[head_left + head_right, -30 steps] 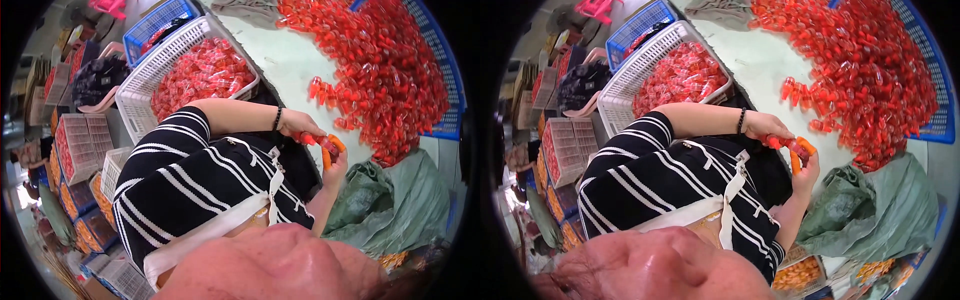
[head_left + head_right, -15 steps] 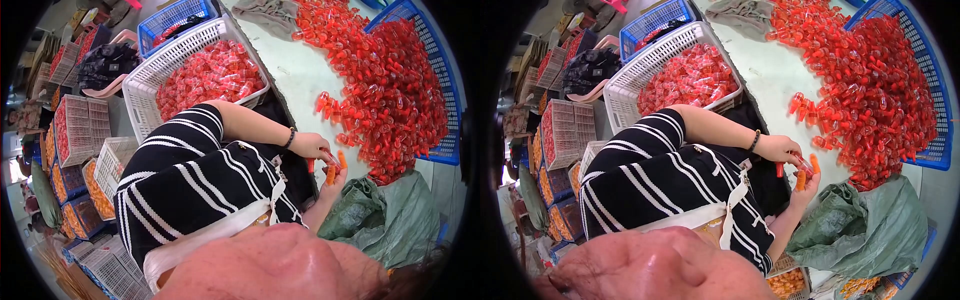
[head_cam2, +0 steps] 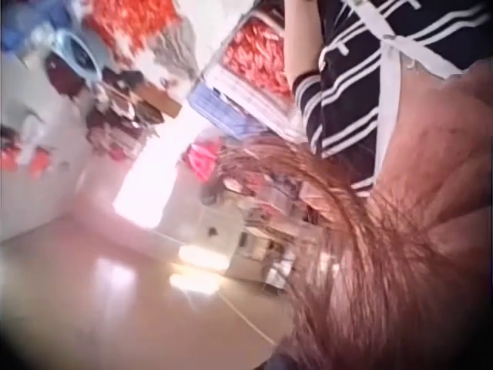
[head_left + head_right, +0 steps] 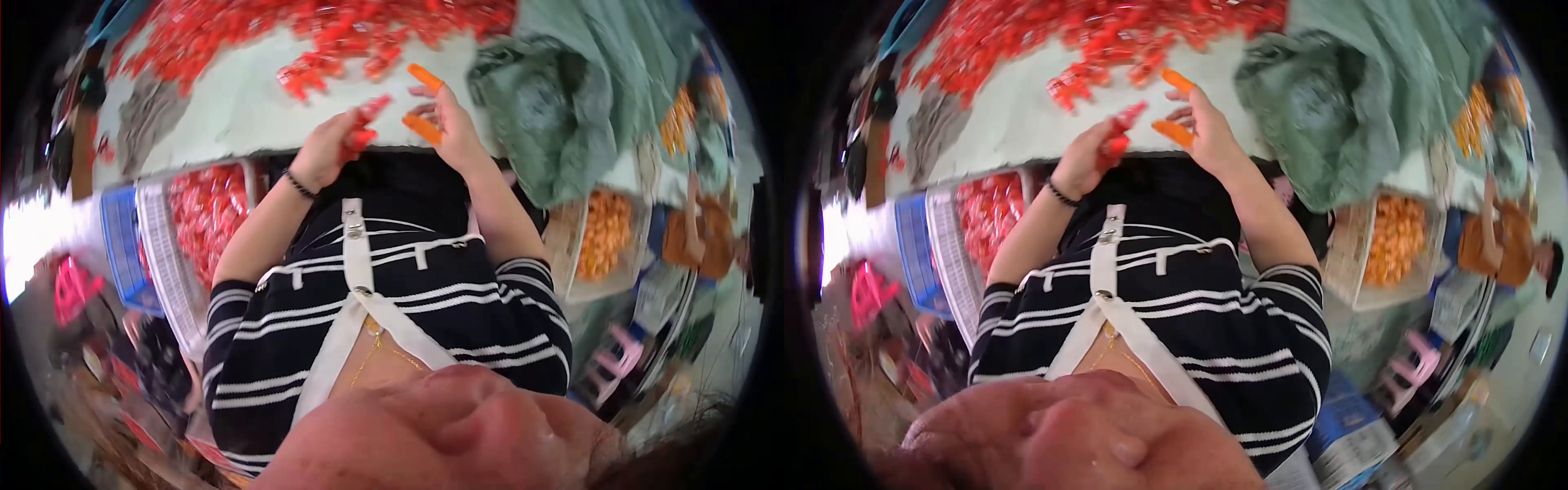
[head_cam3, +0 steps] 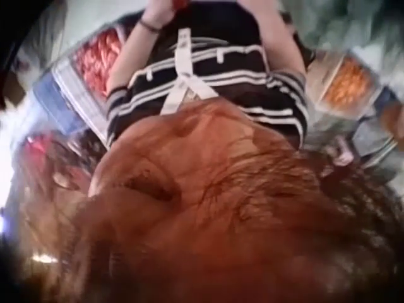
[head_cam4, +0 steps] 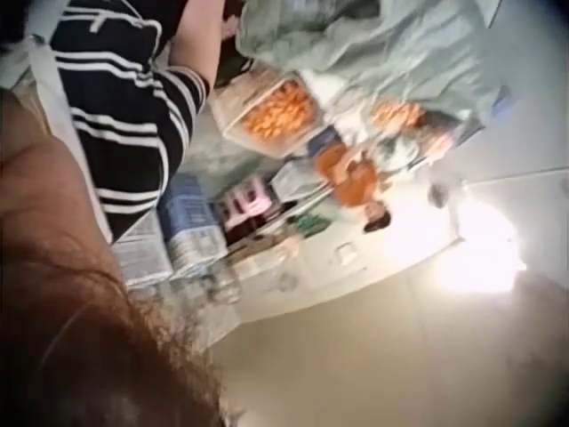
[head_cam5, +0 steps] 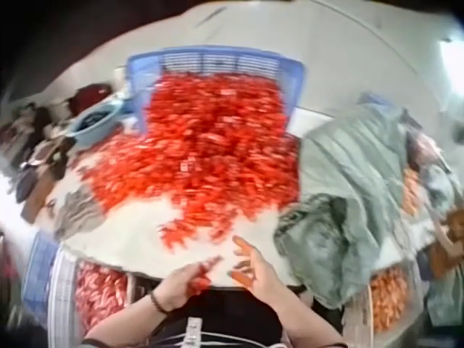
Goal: Packaging small red plastic components into bags at a factory workstation.
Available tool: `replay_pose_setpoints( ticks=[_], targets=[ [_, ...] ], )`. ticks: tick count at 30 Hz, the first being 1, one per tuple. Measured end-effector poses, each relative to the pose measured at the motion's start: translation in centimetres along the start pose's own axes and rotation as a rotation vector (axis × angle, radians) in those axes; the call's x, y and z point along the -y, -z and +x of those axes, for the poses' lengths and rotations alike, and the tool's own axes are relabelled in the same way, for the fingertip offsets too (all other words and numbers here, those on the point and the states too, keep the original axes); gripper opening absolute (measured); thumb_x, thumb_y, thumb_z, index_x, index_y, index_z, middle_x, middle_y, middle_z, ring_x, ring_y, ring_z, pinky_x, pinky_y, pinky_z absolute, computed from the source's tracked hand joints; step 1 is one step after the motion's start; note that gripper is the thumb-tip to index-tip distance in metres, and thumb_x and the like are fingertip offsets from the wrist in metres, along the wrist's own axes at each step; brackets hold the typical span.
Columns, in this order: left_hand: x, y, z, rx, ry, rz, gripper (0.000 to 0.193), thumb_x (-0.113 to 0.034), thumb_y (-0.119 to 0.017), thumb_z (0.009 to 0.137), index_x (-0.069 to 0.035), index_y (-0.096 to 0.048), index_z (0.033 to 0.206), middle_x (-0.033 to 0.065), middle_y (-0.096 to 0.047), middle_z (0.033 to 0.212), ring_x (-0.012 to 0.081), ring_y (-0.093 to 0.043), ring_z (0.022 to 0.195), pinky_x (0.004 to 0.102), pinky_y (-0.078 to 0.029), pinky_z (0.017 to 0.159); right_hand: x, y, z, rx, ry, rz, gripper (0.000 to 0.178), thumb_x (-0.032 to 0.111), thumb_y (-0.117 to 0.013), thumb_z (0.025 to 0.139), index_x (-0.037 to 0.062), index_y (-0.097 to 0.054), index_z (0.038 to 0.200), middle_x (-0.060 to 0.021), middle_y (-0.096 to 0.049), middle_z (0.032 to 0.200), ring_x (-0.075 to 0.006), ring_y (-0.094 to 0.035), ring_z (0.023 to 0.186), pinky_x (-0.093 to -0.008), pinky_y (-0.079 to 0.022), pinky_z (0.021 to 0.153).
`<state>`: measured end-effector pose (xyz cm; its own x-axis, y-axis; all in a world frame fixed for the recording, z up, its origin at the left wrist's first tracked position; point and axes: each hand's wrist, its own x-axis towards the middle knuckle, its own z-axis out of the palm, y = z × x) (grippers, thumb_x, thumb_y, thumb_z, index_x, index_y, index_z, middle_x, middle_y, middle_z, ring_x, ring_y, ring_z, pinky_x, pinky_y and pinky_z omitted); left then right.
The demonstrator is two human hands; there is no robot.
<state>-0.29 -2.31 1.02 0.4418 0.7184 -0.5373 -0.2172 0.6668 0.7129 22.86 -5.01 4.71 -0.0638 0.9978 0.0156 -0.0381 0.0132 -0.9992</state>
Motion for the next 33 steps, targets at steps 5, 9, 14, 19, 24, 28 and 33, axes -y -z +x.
replay_pose_setpoints(
  ticks=[5, 9, 14, 19, 24, 28, 33],
  targets=[
    [-0.8, -1.5, 0.3, -0.026, -0.005, -0.103, 0.035, -0.036, -0.046, 0.098, -0.006, -0.055, 0.114, 0.0040, -0.063, 0.089, 0.0139, -0.062, 0.078, 0.0252, -0.047, 0.061, -2.4, 10.4, -1.1, -0.508, 0.128, -0.828, 0.027, 0.009, -0.064, 0.086, 0.0070, -0.061, 0.113, -0.0072, -0.063, 0.098, -0.0147, -0.060, 0.080, -0.0280, -0.049, 0.072],
    [-1.0, -1.2, -0.1, -0.047, -0.077, -0.086, 0.035, -0.036, -0.048, 0.098, -0.006, -0.054, 0.115, 0.0046, -0.062, 0.087, 0.0140, -0.062, 0.075, 0.0231, -0.046, 0.057, -2.1, 15.8, -2.5, -0.683, 0.132, -1.296, 0.026, 0.016, -0.066, 0.084, 0.0106, -0.063, 0.110, -0.0106, -0.064, 0.097, -0.0276, -0.062, 0.084, -0.0377, -0.049, 0.074],
    [-1.0, -1.4, 0.2, -0.077, -0.088, 0.020, 0.035, -0.036, -0.048, 0.098, -0.006, -0.054, 0.113, 0.0042, -0.061, 0.085, 0.0135, -0.059, 0.068, 0.0206, -0.042, 0.050, -4.2, 17.5, -2.8, -0.571, -0.039, -1.380, 0.031, 0.021, -0.067, 0.082, 0.0111, -0.062, 0.110, -0.0102, -0.064, 0.094, -0.0335, -0.060, 0.088, -0.0432, -0.048, 0.076],
    [-1.3, -1.6, 0.2, -0.117, -0.118, 0.064, 0.037, -0.038, -0.049, 0.097, -0.005, -0.054, 0.113, 0.0031, -0.060, 0.079, 0.0119, -0.056, 0.059, 0.0201, -0.039, 0.046, -1.6, 14.1, -1.4, -0.589, -0.028, -1.469, 0.036, 0.023, -0.069, 0.080, 0.0121, -0.060, 0.114, -0.0101, -0.064, 0.101, -0.0318, -0.059, 0.092, -0.0418, -0.047, 0.080],
    [-1.7, -2.0, 0.8, -0.149, -0.128, 0.093, 0.038, -0.038, -0.049, 0.097, -0.005, -0.054, 0.113, 0.0023, -0.059, 0.074, 0.0110, -0.053, 0.055, 0.0204, -0.038, 0.044, -1.9, 8.1, -0.2, -0.443, 0.246, -0.656, 0.034, 0.015, -0.067, 0.084, 0.0094, -0.058, 0.117, -0.0061, -0.063, 0.101, -0.0209, -0.058, 0.092, -0.0336, -0.046, 0.081],
    [-2.0, -3.1, 0.6, -0.183, -0.141, 0.127, 0.038, -0.038, -0.049, 0.096, -0.004, -0.055, 0.112, 0.0025, -0.060, 0.074, 0.0102, -0.052, 0.053, 0.0207, -0.037, 0.043, -2.2, 0.3, -0.3, -0.001, 0.223, 0.165, 0.035, -0.003, -0.057, 0.089, 0.0025, -0.051, 0.123, -0.0085, -0.059, 0.117, -0.0133, -0.055, 0.101, -0.0276, -0.044, 0.092],
    [-1.8, -3.1, -0.3, -0.232, -0.165, 0.060, 0.036, -0.035, -0.050, 0.096, -0.004, -0.055, 0.113, 0.0029, -0.062, 0.077, 0.0084, -0.054, 0.056, 0.0203, -0.040, 0.046, -1.7, -3.4, -0.3, 0.171, 0.039, 0.208, 0.036, 0.000, -0.060, 0.088, 0.0010, -0.051, 0.123, -0.0094, -0.057, 0.122, -0.0146, -0.056, 0.105, -0.0286, -0.044, 0.092]
  ],
)
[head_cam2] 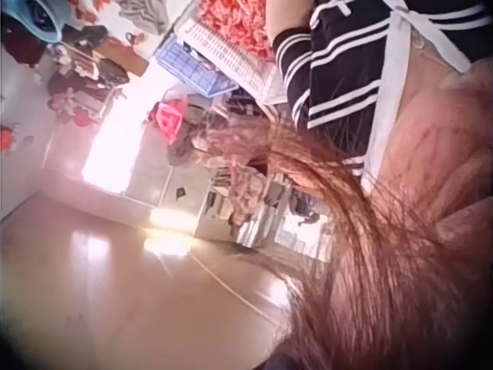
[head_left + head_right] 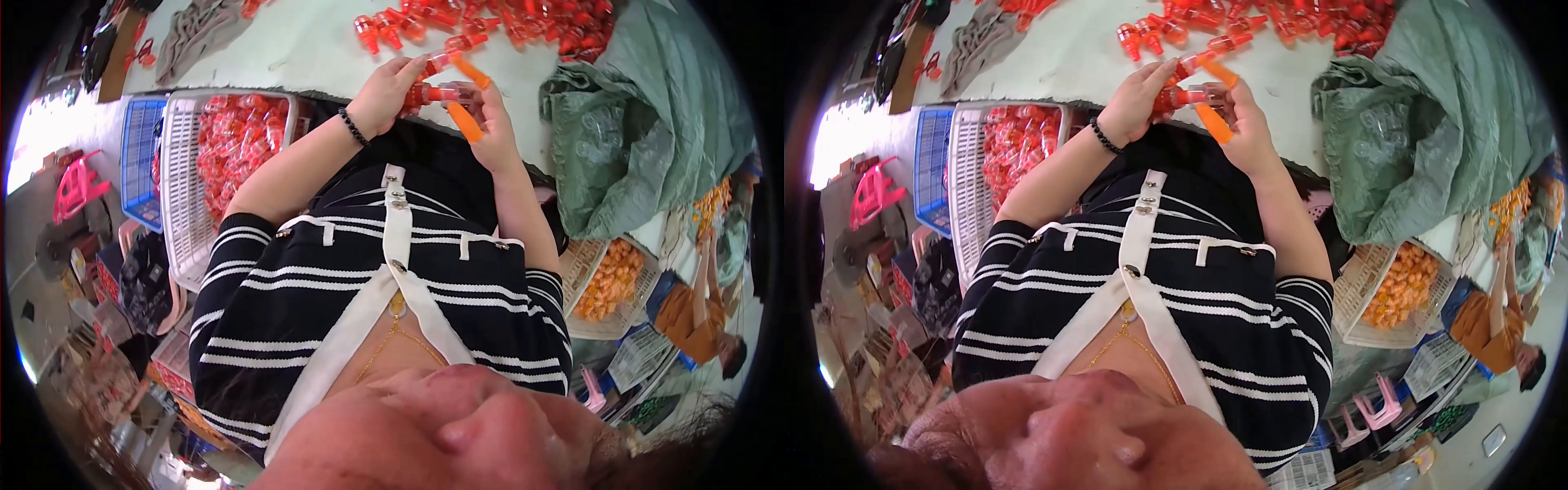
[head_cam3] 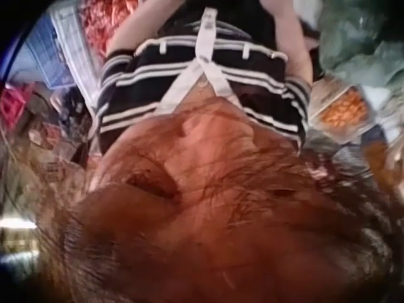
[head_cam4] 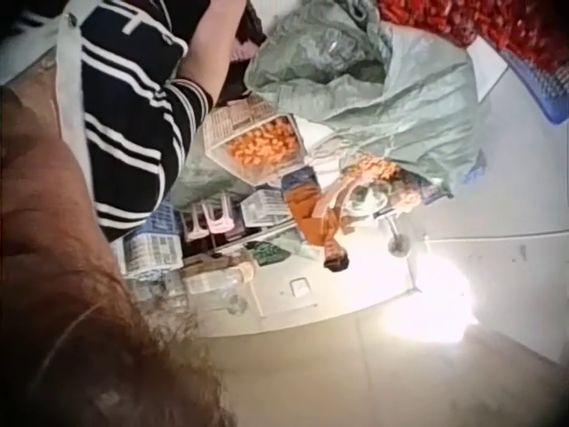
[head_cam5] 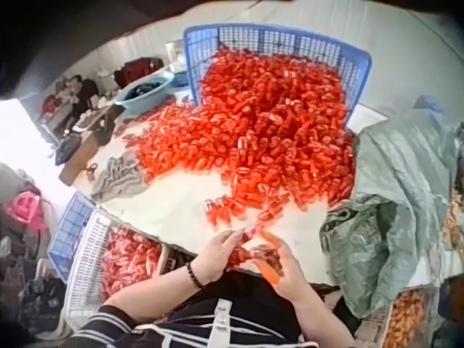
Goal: Packaging small red plastic components into bags at a factory workstation.
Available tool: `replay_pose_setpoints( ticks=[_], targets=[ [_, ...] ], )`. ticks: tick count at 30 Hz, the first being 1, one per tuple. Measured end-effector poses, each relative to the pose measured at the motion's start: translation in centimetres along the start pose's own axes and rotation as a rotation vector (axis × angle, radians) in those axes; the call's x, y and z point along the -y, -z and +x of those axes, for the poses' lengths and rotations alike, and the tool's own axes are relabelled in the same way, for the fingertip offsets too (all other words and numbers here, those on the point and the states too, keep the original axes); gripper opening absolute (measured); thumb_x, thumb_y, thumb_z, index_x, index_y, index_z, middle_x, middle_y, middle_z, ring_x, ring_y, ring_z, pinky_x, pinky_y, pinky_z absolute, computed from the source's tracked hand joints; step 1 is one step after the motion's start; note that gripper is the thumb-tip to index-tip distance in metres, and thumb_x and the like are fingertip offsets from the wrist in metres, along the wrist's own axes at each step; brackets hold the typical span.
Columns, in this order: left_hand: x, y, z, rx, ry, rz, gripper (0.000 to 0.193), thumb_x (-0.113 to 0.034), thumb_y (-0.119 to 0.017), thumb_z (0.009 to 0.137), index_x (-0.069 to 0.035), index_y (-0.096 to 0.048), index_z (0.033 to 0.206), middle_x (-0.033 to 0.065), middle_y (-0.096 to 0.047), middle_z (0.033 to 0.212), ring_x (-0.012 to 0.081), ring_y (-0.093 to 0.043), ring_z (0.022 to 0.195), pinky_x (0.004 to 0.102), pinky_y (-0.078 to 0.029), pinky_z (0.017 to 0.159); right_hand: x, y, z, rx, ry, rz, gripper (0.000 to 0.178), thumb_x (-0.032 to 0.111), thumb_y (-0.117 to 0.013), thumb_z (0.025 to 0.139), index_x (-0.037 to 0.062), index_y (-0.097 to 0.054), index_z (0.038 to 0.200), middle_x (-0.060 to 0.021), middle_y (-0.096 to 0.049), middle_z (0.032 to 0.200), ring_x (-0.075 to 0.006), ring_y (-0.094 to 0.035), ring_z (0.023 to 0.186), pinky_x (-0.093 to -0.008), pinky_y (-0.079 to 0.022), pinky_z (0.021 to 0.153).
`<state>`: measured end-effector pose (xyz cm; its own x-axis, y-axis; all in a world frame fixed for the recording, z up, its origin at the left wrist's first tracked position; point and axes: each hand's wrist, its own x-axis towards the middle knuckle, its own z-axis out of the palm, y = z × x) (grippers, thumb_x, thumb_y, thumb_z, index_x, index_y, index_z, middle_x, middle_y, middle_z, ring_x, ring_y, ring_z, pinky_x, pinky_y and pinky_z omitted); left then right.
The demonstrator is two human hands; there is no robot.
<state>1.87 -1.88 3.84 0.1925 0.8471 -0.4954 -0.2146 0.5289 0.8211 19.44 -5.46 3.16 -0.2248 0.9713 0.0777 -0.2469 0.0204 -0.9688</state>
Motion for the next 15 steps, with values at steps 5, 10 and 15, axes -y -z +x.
replay_pose_setpoints(
  ticks=[5, 10, 15],
  targets=[
    [0.8, 0.5, 0.4, -0.034, -0.108, 0.155, 0.033, -0.029, -0.053, 0.096, -0.003, -0.053, 0.115, 0.0040, -0.063, 0.079, 0.0089, -0.058, 0.060, 0.0221, -0.044, 0.049, 0.7, -1.6, 1.0, 0.092, 0.097, -0.438, 0.032, 0.001, -0.062, 0.087, 0.0018, -0.055, 0.118, -0.0075, -0.062, 0.106, -0.0140, -0.060, 0.087, -0.0271, -0.049, 0.079],
    [0.9, 0.1, -1.0, -0.160, -0.606, 0.576, 0.032, -0.023, -0.058, 0.093, -0.001, -0.052, 0.115, 0.0105, -0.063, 0.081, 0.0175, -0.062, 0.062, 0.0280, -0.049, 0.054, -1.4, -1.3, 0.7, -0.013, -0.116, -0.343, 0.022, 0.016, -0.059, 0.091, 0.0011, -0.059, 0.107, -0.0070, -0.064, 0.088, -0.0135, -0.059, 0.066, -0.0238, -0.048, 0.060],
    [1.1, 0.7, -1.8, -0.125, -0.851, 0.750, 0.036, -0.021, -0.064, 0.088, -0.001, -0.052, 0.116, 0.0154, -0.064, 0.086, 0.0281, -0.065, 0.070, 0.0335, -0.052, 0.062, -4.0, 0.5, 0.5, 0.077, -0.481, -0.070, 0.040, 0.040, -0.048, 0.095, 0.0025, -0.062, 0.096, -0.0070, -0.063, 0.073, -0.0144, -0.056, 0.057, -0.0261, -0.044, 0.050]
  ],
)
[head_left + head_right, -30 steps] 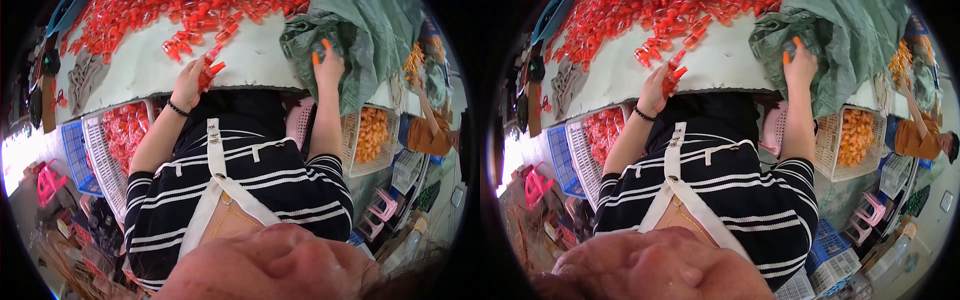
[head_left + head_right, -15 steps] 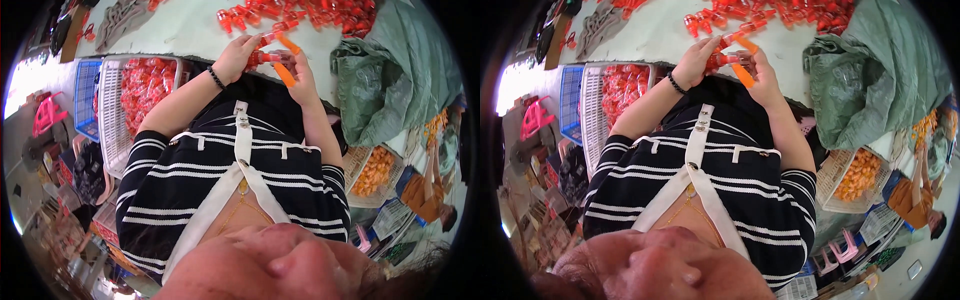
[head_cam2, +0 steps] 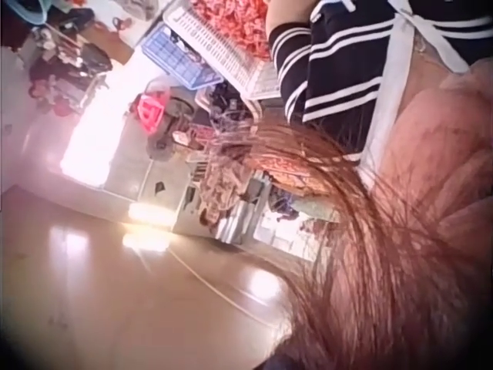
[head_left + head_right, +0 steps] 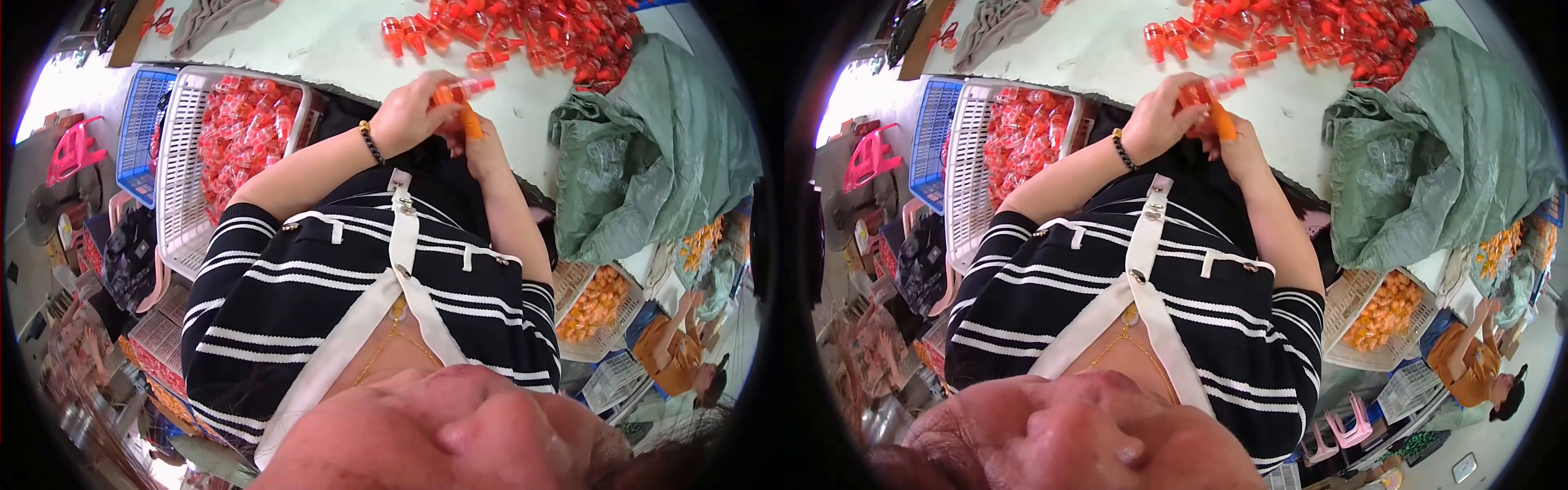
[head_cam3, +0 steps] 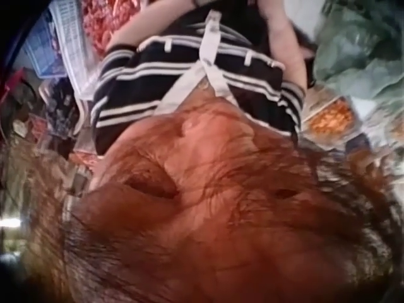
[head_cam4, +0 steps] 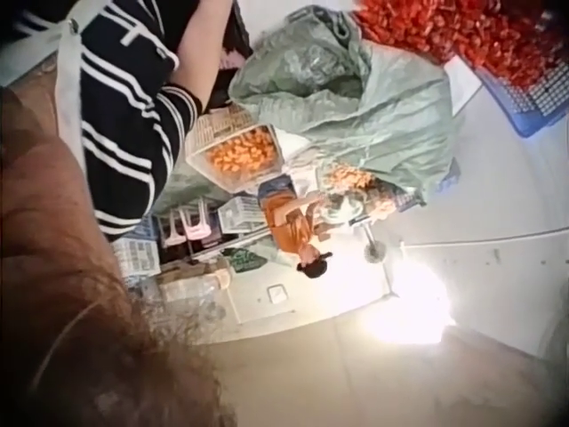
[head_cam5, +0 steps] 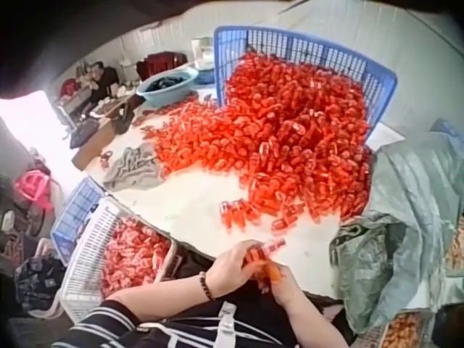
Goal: Packaging small red plastic components into bags at a factory workstation.
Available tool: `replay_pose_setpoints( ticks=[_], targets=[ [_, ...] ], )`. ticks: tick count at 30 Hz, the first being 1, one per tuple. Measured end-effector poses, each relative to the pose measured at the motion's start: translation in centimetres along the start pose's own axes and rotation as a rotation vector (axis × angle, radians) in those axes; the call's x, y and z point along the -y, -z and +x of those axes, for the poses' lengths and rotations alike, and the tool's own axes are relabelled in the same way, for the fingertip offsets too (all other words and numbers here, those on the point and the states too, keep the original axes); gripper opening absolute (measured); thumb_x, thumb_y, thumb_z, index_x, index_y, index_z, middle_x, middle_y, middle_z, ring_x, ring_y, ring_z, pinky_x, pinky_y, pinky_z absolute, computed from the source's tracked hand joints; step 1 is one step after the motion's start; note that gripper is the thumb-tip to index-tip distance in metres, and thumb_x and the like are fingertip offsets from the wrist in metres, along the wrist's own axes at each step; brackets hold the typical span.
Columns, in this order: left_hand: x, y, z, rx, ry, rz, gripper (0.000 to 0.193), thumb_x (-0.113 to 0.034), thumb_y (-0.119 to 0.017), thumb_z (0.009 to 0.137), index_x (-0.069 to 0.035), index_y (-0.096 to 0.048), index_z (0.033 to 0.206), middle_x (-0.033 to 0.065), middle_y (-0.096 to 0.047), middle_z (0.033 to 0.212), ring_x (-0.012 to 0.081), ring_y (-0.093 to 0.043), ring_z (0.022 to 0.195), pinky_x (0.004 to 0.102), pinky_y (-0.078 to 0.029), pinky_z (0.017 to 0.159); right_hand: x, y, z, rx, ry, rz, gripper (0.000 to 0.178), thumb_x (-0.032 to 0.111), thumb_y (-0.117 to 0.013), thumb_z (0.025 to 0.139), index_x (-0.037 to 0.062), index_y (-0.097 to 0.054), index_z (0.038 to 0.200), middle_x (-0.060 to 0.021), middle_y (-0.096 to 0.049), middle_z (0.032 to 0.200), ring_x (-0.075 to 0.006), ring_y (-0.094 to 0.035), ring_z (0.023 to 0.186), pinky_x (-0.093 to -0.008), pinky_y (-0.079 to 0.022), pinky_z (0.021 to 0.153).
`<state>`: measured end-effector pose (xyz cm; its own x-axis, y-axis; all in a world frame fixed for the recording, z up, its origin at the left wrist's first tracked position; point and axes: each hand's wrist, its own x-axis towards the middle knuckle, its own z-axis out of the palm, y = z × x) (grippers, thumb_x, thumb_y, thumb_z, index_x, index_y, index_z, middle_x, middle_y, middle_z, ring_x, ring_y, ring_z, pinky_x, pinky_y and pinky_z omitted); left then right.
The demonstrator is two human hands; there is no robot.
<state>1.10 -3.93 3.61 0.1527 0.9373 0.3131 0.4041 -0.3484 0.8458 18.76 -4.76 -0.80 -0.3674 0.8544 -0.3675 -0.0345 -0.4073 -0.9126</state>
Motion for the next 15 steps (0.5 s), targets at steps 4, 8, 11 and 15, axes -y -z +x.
replay_pose_setpoints(
  ticks=[4, 8, 11, 15],
  targets=[
    [-0.2, 0.9, -0.4, 0.082, -0.172, 0.181, 0.043, -0.024, -0.067, 0.085, -0.003, -0.052, 0.118, 0.0162, -0.064, 0.092, 0.0335, -0.065, 0.079, 0.0366, -0.053, 0.068, -0.9, -0.1, 0.6, 0.163, -0.296, 0.414, 0.030, 0.037, -0.044, 0.095, 0.0103, -0.058, 0.094, -0.0047, -0.058, 0.068, -0.0120, -0.049, 0.049, -0.0282, -0.043, 0.049],
    [-0.1, 1.7, -0.7, 0.272, -0.145, 0.241, 0.045, -0.028, -0.067, 0.084, -0.004, -0.052, 0.120, 0.0153, -0.065, 0.092, 0.0339, -0.064, 0.084, 0.0383, -0.053, 0.073, -2.4, 0.0, 1.0, 0.237, -0.356, 0.378, 0.038, 0.044, -0.041, 0.094, 0.0111, -0.058, 0.103, -0.0042, -0.060, 0.074, -0.0124, -0.052, 0.054, -0.0285, -0.045, 0.051],
    [-0.7, 1.5, -0.8, 0.070, 0.274, -0.049, 0.040, -0.024, -0.065, 0.085, -0.005, -0.053, 0.118, 0.0152, -0.065, 0.093, 0.0333, -0.064, 0.086, 0.0381, -0.052, 0.074, 0.5, -3.1, -0.8, -0.141, -0.074, 0.118, 0.035, 0.041, -0.043, 0.096, 0.0121, -0.056, 0.112, -0.0022, -0.062, 0.084, -0.0130, -0.055, 0.065, -0.0285, -0.049, 0.060],
    [-0.8, 2.4, -1.1, 0.027, 0.459, -0.208, 0.038, -0.023, -0.064, 0.085, -0.005, -0.053, 0.116, 0.0158, -0.064, 0.095, 0.0329, -0.064, 0.087, 0.0387, -0.052, 0.075, 0.0, -3.8, -0.3, -0.133, 0.264, -0.117, 0.029, 0.032, -0.044, 0.099, 0.0079, -0.057, 0.109, -0.0034, -0.062, 0.086, -0.0104, -0.055, 0.069, -0.0256, -0.049, 0.064]
  ],
)
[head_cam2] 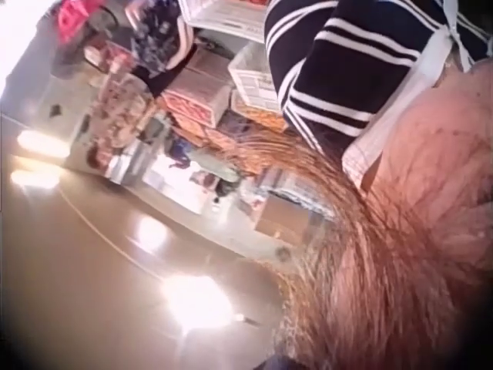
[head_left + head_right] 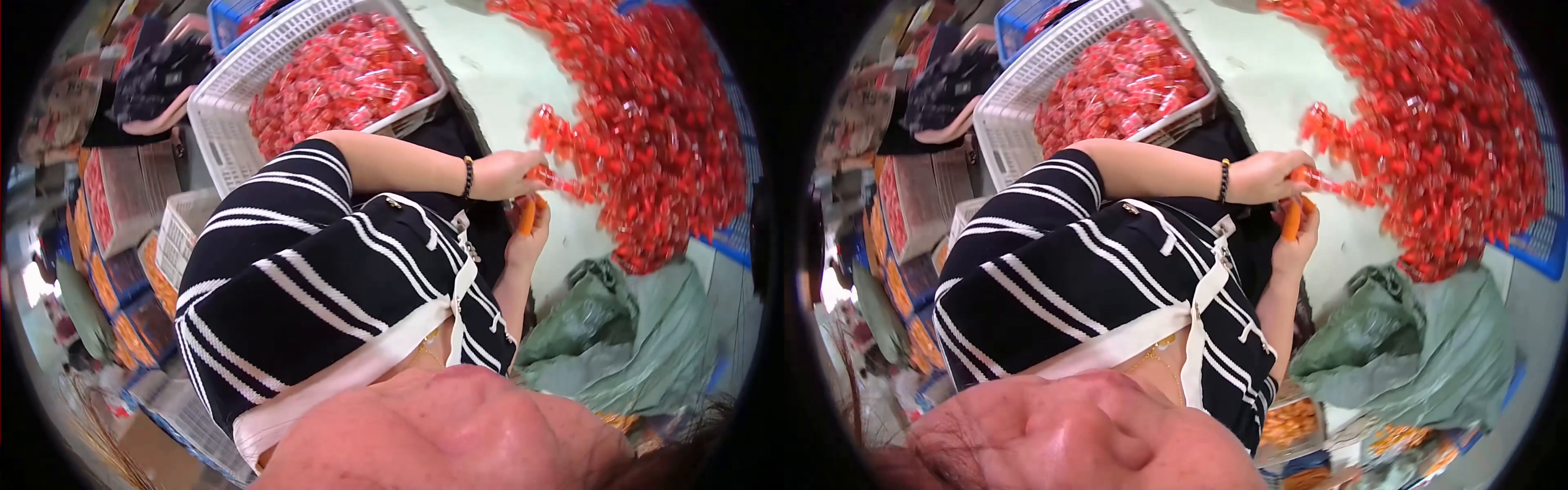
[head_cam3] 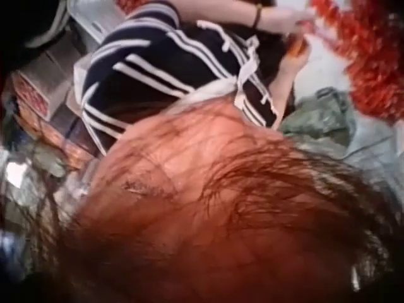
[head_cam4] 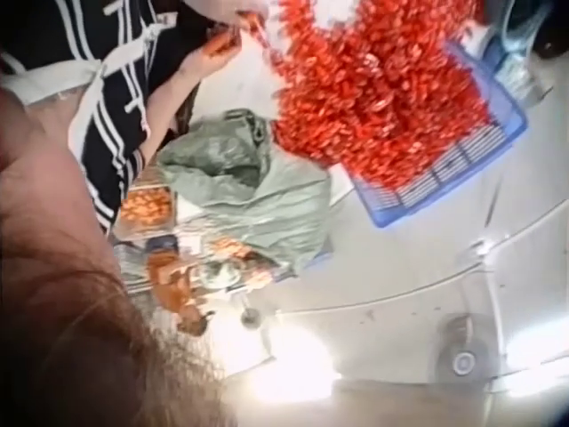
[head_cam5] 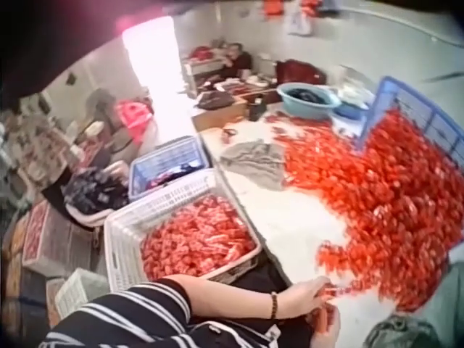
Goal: Packaging small red plastic components into bags at a factory workstation.
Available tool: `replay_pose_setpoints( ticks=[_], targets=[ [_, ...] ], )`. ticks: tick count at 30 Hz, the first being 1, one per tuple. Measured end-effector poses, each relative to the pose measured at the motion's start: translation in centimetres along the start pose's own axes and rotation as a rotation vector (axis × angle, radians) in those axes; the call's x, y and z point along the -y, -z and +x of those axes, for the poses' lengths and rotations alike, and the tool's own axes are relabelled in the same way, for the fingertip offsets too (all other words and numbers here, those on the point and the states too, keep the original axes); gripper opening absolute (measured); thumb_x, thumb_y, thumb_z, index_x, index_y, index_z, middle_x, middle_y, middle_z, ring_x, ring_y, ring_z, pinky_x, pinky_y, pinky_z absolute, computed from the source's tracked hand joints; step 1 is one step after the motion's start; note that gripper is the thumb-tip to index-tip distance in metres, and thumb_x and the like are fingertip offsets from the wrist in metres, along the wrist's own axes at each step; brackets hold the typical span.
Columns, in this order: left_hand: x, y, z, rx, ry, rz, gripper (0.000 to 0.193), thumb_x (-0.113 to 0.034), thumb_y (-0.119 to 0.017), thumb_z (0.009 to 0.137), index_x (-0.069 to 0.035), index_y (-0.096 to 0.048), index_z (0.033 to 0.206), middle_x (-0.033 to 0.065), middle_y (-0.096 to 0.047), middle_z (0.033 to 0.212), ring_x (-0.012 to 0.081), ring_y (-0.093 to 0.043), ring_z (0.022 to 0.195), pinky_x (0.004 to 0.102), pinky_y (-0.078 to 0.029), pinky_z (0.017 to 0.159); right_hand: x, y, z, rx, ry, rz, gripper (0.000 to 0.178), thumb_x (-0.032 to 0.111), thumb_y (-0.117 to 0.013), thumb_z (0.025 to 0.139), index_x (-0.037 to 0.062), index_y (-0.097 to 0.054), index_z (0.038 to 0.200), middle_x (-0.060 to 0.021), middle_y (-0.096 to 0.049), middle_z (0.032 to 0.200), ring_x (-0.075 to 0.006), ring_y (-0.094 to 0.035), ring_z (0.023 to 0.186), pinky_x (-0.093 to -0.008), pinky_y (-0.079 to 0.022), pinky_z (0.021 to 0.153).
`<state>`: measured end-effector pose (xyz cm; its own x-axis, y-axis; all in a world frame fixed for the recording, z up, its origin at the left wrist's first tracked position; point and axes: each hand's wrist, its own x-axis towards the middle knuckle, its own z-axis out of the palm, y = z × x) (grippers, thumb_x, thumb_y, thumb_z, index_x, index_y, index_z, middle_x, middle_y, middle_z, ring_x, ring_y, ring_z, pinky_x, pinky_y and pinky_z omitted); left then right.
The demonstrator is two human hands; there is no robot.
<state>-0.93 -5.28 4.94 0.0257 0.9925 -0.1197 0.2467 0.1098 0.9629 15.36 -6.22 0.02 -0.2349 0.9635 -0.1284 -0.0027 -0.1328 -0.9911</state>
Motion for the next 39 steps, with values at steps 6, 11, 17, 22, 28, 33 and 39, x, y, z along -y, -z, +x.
replay_pose_setpoints(
  ticks=[6, 11, 17, 22, 28, 33, 39],
  targets=[
    [1.3, 0.5, -1.4, -0.009, -0.430, 0.292, 0.039, -0.026, -0.064, 0.085, -0.005, -0.053, 0.116, 0.0158, -0.064, 0.096, 0.0322, -0.064, 0.086, 0.0390, -0.052, 0.074, -0.3, 1.8, 1.2, 0.305, -0.455, 0.428, 0.028, 0.036, -0.047, 0.097, 0.0113, -0.058, 0.101, 0.0003, -0.055, 0.079, -0.0090, -0.049, 0.065, -0.0242, -0.042, 0.058],
    [2.1, 1.8, -2.0, -0.055, -0.458, 0.306, 0.036, -0.025, -0.063, 0.086, -0.005, -0.055, 0.114, 0.0148, -0.063, 0.094, 0.0320, -0.064, 0.086, 0.0377, -0.053, 0.074, 0.6, 0.0, 1.5, 0.337, -0.537, 0.417, 0.029, 0.042, -0.048, 0.095, 0.0153, -0.058, 0.089, 0.0026, -0.052, 0.076, -0.0091, -0.046, 0.064, -0.0248, -0.038, 0.055],
    [3.2, 7.2, -4.7, -0.346, -0.276, 0.114, 0.032, -0.021, -0.063, 0.086, -0.004, -0.056, 0.112, 0.0151, -0.064, 0.094, 0.0304, -0.065, 0.084, 0.0359, -0.053, 0.073, 2.4, -2.1, 1.5, 0.306, -0.482, 0.414, 0.032, 0.041, -0.047, 0.097, 0.0117, -0.061, 0.098, 0.0027, -0.054, 0.076, -0.0084, -0.048, 0.065, -0.0253, -0.046, 0.059],
    [5.0, 14.6, -8.0, -0.698, -0.070, 0.363, 0.036, -0.026, -0.062, 0.089, -0.004, -0.054, 0.116, 0.0162, -0.063, 0.104, 0.0302, -0.064, 0.094, 0.0362, -0.052, 0.080, 1.5, -0.2, 2.1, 0.368, -0.359, 0.244, 0.032, 0.025, -0.048, 0.098, 0.0039, -0.056, 0.120, 0.0009, -0.058, 0.083, -0.0045, -0.049, 0.065, -0.0200, -0.050, 0.060],
    [10.4, 18.1, -10.5, -0.710, 0.063, 0.662, 0.048, -0.039, -0.055, 0.090, -0.005, -0.048, 0.125, 0.0182, -0.055, 0.120, 0.0329, -0.054, 0.111, 0.0414, -0.047, 0.091, 0.7, -0.5, 2.5, 0.298, -0.242, 0.136, 0.025, 0.013, -0.051, 0.097, 0.0037, -0.056, 0.119, -0.0011, -0.062, 0.095, -0.0031, -0.049, 0.064, -0.0163, -0.047, 0.057],
    [11.4, 19.0, -12.7, -0.614, 0.115, 0.702, 0.052, -0.041, -0.055, 0.090, -0.005, -0.047, 0.128, 0.0178, -0.052, 0.125, 0.0340, -0.050, 0.117, 0.0424, -0.044, 0.094, -0.4, -0.4, 2.8, 0.274, -0.211, 0.134, 0.025, 0.012, -0.051, 0.097, 0.0040, -0.057, 0.119, -0.0021, -0.063, 0.099, -0.0029, -0.049, 0.064, -0.0157, -0.046, 0.057],
    [13.0, 16.2, -14.5, -0.467, 0.103, 0.711, 0.050, -0.038, -0.057, 0.090, -0.003, -0.049, 0.125, 0.0198, -0.052, 0.125, 0.0360, -0.051, 0.115, 0.0417, -0.043, 0.096, -1.9, 0.4, 4.1, 0.295, -0.229, 0.091, 0.026, 0.012, -0.049, 0.097, 0.0057, -0.056, 0.121, -0.0002, -0.059, 0.089, -0.0027, -0.047, 0.060, -0.0166, -0.045, 0.055]
  ],
)
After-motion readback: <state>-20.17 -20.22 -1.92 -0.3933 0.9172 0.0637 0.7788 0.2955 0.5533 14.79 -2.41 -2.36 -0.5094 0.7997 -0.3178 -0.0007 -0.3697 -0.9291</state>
